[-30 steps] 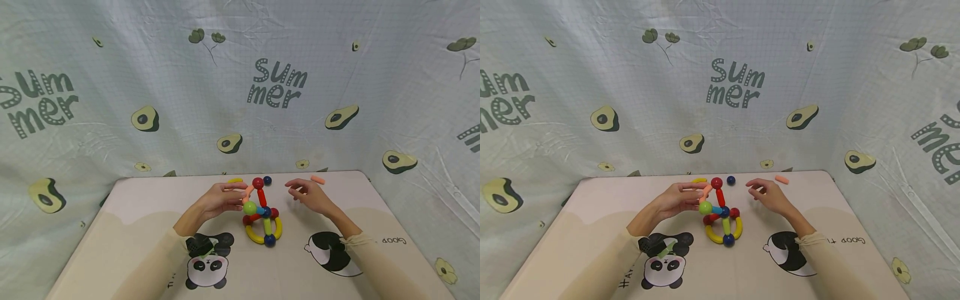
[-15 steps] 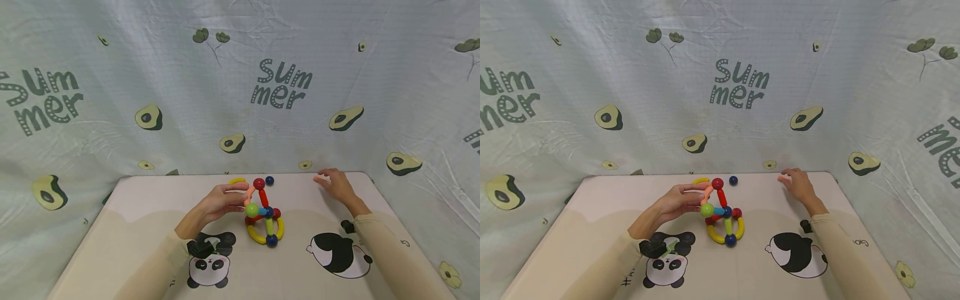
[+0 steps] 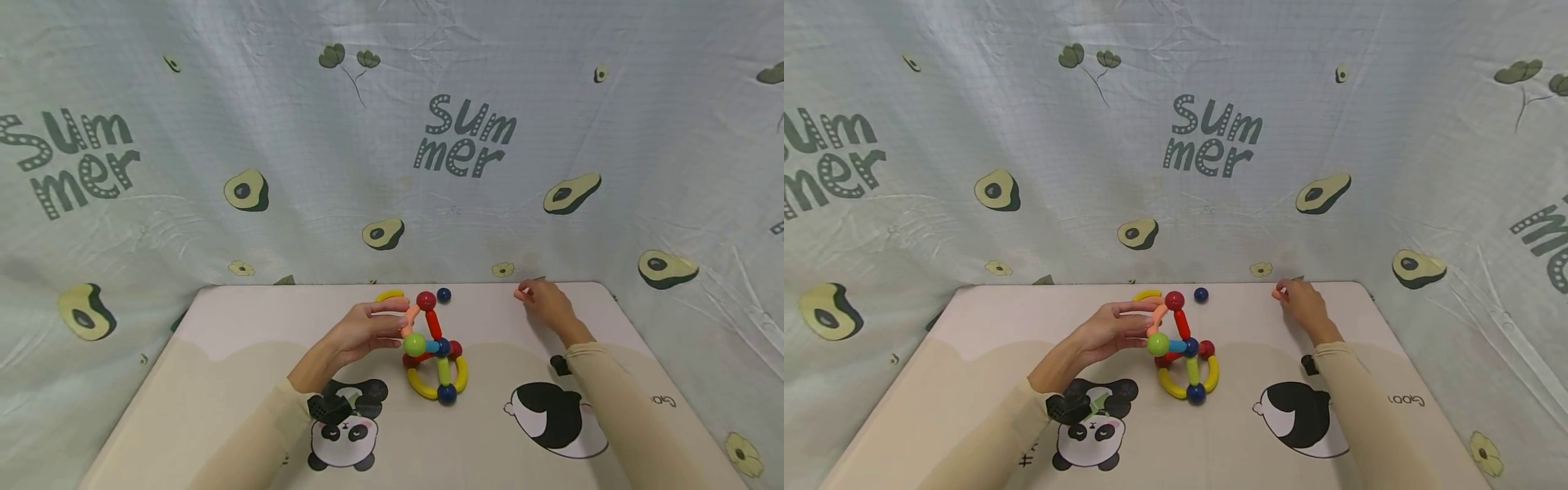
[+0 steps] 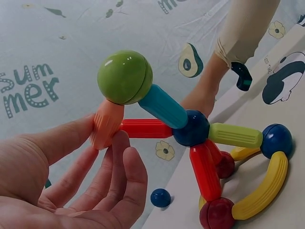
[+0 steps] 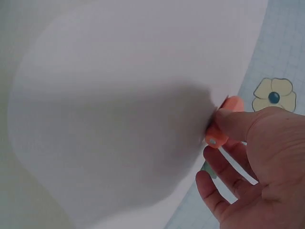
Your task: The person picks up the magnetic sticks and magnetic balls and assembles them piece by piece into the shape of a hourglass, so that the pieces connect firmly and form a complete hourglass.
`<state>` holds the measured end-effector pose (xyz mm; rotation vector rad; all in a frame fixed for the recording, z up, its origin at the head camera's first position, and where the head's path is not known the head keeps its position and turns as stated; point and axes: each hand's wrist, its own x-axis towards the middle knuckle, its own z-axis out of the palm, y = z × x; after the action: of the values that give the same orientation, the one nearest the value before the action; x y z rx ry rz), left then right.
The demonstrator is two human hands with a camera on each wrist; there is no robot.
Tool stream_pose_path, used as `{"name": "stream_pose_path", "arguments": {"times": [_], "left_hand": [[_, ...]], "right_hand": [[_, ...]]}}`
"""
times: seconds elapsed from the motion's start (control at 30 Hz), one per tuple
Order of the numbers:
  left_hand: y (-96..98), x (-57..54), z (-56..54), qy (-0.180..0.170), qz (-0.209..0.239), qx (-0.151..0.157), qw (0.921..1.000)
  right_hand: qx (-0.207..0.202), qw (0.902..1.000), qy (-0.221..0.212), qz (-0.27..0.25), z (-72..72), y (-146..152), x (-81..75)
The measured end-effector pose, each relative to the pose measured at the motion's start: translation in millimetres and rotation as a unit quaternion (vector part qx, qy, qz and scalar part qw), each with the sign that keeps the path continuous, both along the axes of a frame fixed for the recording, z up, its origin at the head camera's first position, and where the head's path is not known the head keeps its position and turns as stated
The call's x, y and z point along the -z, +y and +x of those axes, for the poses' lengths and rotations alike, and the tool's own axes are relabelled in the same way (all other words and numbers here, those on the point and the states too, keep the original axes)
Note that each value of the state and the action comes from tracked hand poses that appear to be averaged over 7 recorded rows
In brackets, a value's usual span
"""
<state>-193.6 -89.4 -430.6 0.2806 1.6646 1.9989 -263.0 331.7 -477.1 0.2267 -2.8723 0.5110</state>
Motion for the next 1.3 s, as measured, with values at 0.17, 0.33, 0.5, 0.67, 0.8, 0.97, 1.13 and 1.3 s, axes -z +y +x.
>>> {"name": "stream_pose_path", "arguments": {"times": [0.17, 0.33, 0.5, 0.67, 0.8, 0.97, 1.13, 1.3], "left_hand": [[0.3, -0.6, 0.8, 0.004, 0.002, 0.003, 1.0], [-0.2, -1.0, 1.9, 0.003, 0.0, 0.0, 1.0], [0.0, -1.7, 2.6, 0.004, -0.002, 0.003, 1.0], [-0.9, -1.6, 2.8, 0.001, 0.0, 0.002, 1.0], [-1.3, -1.6, 2.5, 0.001, 0.003, 0.006, 1.0], [-1.4, 0.2, 2.4, 0.0, 0.004, 0.005, 1.0], [-1.1, 0.5, 2.4, 0.002, 0.007, 0.002, 1.0], [-0.4, 0.1, 2.1, 0.003, 0.009, -0.001, 1.0]], "right_hand": [[-0.001, 0.9996, 0.024, 0.011, -0.7, -3, 3.7], [-0.014, 0.9991, 0.038, 0.01, 1.4, -5, 5.5], [-0.037, 0.9977, 0.054, 0.015, 3.1, -4, 5.6], [-0.037, 0.9983, 0.044, 0.008, 3.3, -3, 5.5], [-0.031, 0.9989, 0.023, -0.027, 4.9, -3, 5.2], [-0.032, 0.9961, 0.02, -0.079, 11.5, -3, 3.1], [-0.039, 0.9918, 0.007, -0.121, 22.4, -9, -3.6], [-0.048, 0.9857, -0.001, -0.161, 34.7, -18, -11.4]]}}
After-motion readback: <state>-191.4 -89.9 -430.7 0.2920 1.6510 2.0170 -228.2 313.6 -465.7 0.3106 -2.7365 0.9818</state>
